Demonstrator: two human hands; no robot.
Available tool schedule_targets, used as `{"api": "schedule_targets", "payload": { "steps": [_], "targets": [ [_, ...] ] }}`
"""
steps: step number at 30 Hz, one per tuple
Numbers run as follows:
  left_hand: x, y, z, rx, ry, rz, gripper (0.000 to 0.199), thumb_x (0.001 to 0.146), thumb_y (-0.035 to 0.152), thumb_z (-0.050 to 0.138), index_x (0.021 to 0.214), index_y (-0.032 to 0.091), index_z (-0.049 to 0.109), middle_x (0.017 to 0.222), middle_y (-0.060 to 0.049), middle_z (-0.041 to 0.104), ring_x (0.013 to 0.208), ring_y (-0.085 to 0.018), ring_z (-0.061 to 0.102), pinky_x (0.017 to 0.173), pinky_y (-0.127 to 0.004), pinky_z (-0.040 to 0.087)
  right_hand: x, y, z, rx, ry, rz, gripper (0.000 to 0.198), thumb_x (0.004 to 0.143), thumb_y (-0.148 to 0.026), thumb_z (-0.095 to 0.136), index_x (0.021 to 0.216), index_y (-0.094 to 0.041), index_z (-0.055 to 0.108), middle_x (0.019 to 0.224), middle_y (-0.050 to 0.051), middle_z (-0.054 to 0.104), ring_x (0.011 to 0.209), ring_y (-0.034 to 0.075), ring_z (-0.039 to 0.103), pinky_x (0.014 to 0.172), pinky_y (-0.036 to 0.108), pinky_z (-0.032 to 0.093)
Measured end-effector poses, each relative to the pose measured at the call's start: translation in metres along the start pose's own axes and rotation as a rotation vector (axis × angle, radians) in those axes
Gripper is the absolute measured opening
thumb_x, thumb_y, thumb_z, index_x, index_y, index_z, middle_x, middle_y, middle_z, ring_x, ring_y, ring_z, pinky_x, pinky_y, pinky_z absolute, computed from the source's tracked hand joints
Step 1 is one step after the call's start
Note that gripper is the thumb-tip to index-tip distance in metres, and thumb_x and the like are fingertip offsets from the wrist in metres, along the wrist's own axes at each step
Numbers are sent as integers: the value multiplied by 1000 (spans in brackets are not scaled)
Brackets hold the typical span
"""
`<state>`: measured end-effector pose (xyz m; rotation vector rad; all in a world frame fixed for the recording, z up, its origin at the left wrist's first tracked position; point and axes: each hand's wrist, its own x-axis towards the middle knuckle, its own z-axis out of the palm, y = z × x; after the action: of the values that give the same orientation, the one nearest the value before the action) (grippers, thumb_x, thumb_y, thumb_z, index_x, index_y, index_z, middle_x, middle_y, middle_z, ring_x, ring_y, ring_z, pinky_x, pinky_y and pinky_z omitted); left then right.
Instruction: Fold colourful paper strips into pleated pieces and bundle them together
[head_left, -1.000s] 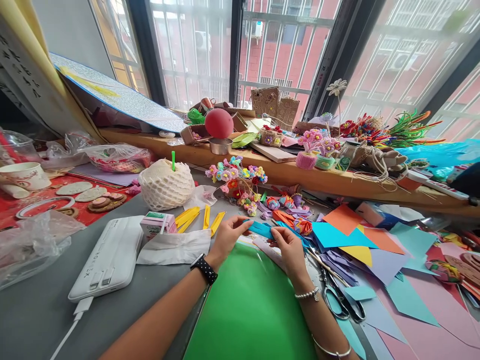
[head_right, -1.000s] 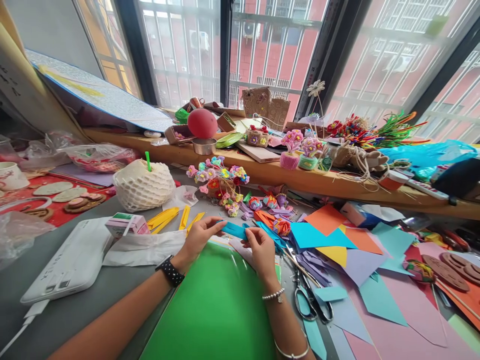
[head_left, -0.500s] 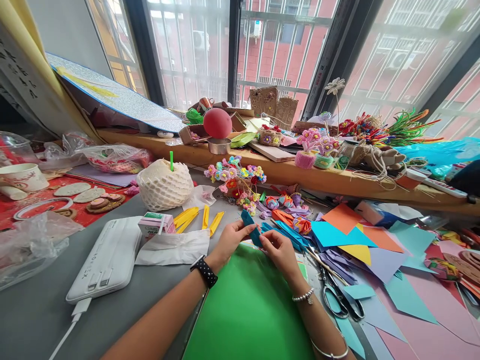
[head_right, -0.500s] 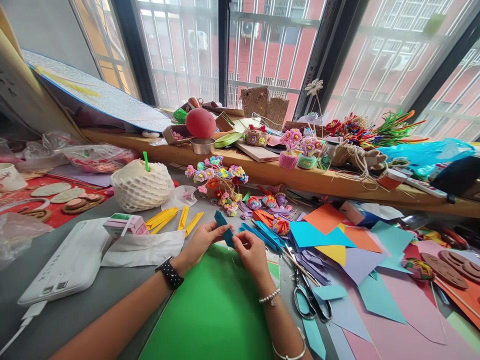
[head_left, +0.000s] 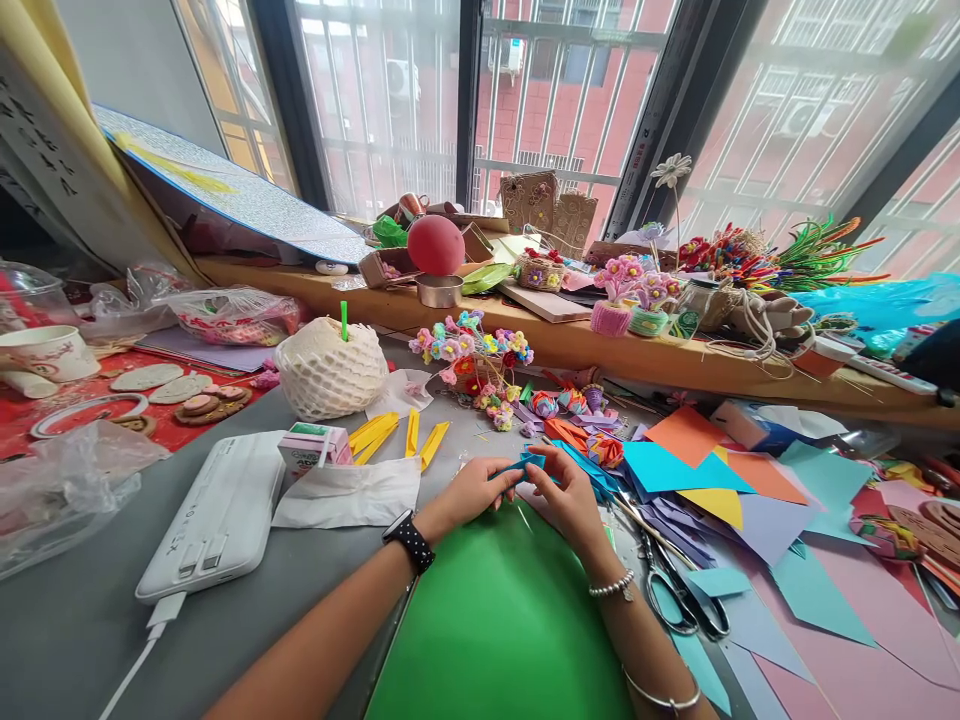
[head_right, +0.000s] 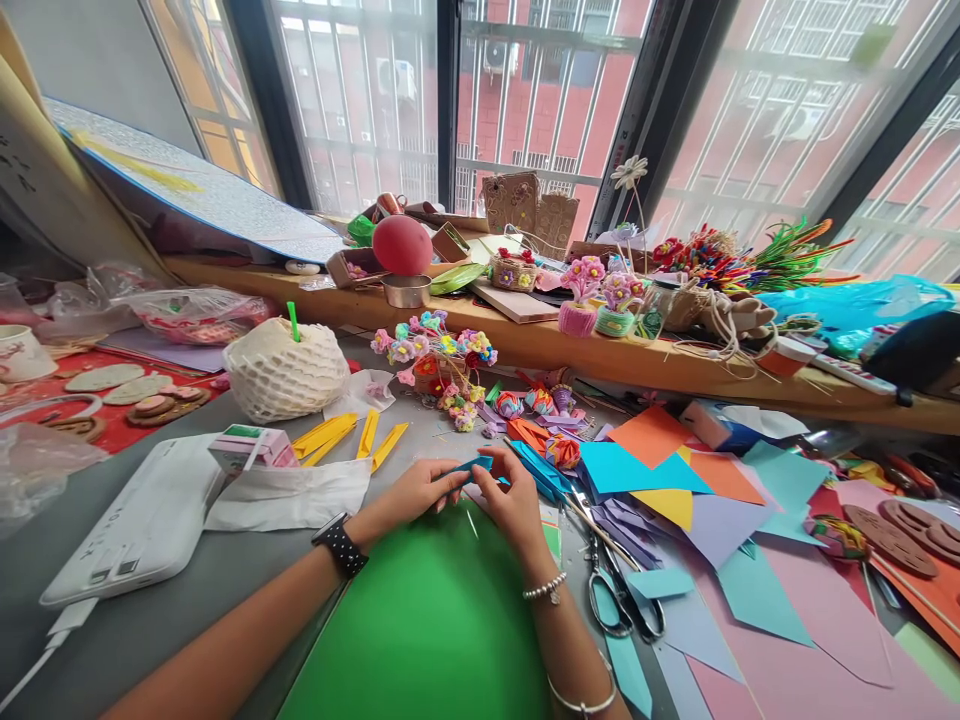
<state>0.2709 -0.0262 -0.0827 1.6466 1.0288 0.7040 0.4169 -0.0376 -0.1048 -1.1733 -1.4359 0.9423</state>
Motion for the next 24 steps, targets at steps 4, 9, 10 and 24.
{"api": "schedule_targets", "payload": {
  "steps": [4,9,10,24],
  "targets": [
    [0,1,-5,2,-40,-2,31,69,41,45,67,13,59,55,1,56,39,-5,41,41,-17,30,-1,0,-1,-7,-4,26,25,68,-37,53,79,-15,54,68,3,55,60,15,51,56,26,43],
    [1,0,-16,-166,-47,-63,32,66,38,52,84,12,59,71,-6,65,50,-10,56,45,-18,39,0,-1,-3,67,58,77,23,66,-36,55,73,-14,53,60,0,53,55,13,51,55,25,42],
    [1,-1,-18,-197,-37,-69,33,66,37,53,85,11,59,71,-7,65,52,-11,57,48,-19,41,0,-1,-4,98,50,91,23,65,-35,56,74,-15,52,59,0,53,55,13,51,55,25,42],
    [1,-3,-27,-378,-107,-167,32,59,22,60,91,14,62,67,-4,66,61,-13,60,63,-23,46,-1,-7,-4,377,-91,262,17,62,-28,57,74,-17,57,58,-3,54,53,9,50,50,20,40]
  ]
}}
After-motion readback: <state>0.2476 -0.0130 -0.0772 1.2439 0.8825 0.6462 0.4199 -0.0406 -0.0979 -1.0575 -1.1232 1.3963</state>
